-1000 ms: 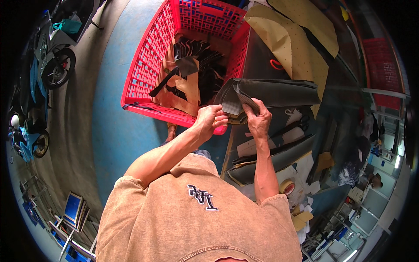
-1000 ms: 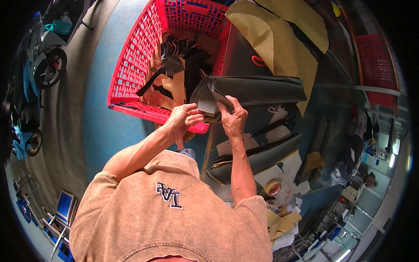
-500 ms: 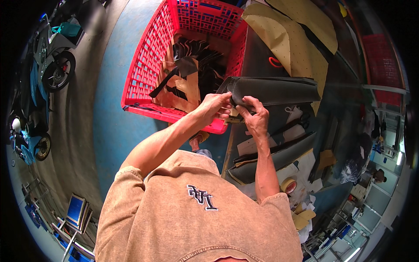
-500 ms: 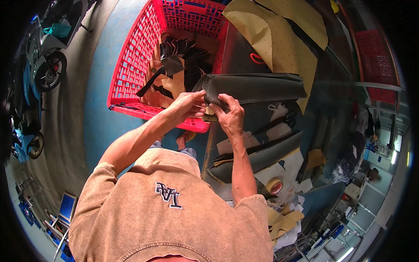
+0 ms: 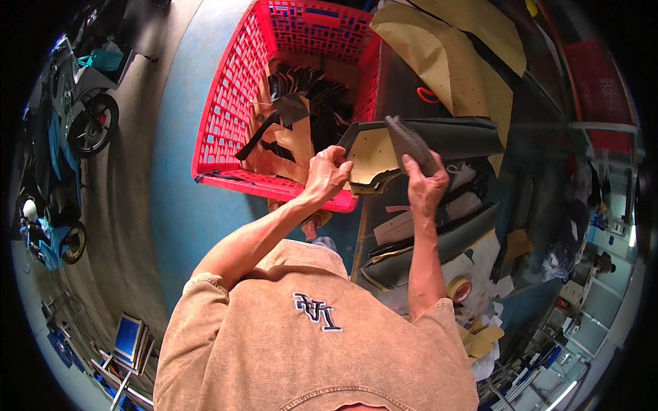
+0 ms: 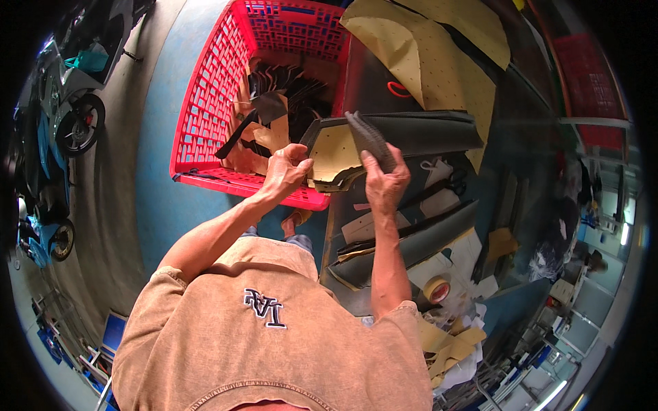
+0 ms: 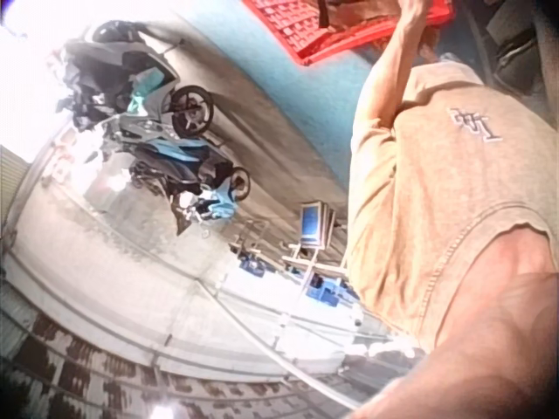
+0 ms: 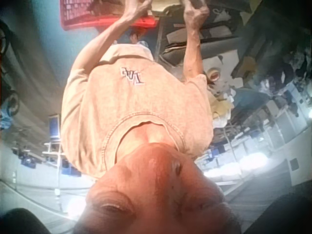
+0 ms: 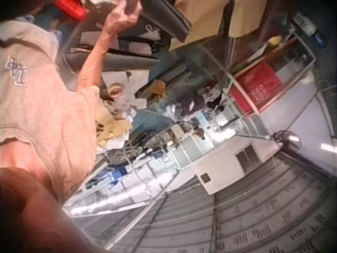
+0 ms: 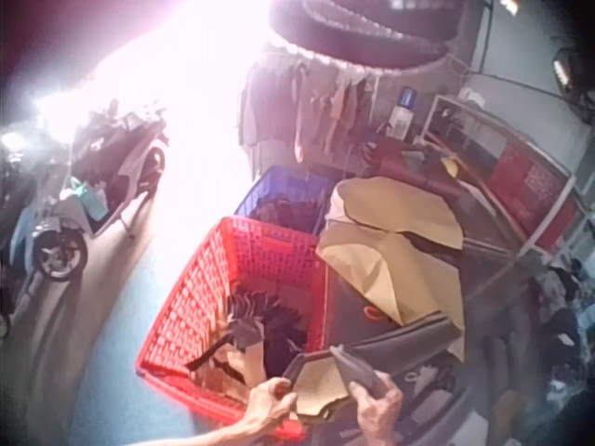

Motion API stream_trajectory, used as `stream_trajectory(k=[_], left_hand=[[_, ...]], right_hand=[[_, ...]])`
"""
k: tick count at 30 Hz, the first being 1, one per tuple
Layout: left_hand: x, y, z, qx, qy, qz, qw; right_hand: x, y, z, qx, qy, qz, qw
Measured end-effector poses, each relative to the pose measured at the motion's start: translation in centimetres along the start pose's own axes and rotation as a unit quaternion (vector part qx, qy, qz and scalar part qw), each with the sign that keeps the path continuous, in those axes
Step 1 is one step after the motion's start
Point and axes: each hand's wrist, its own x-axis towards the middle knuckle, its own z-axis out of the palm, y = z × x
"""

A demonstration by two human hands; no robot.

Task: The person aligns and smooths a large transparent sheet with blue and red lines on a metal table, then retrieves dark gray plastic parts from a red crate and places them onto the sheet. The person repeats this process, handling the parts one at a time.

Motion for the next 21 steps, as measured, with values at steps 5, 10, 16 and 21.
stream_trajectory(k=[5, 10, 16, 21], left_hand=[[0.5, 1.5, 0.4, 0.202, -0.029, 0.026, 0.979], [1.0, 1.2, 1.9, 0.309, -0.011, 0.05, 0.95], [1.9, 0.2, 1.7, 0.301, 0.003, 0.073, 0.951], [0.0, 3.2, 2.4, 0.293, -0.003, 0.341, 0.893]], right_hand=[[2.7, -4.8, -4.1, -0.016, 0.066, -0.029, 0.997], [7.6, -8.9, -9.6, -0.038, 0.103, -0.078, 0.991], [13.3, -12.9, -16.2, -0.016, 0.088, -0.118, 0.989], [16.6, -13.5, -20.7, -0.04, 0.101, -0.122, 0.987]])
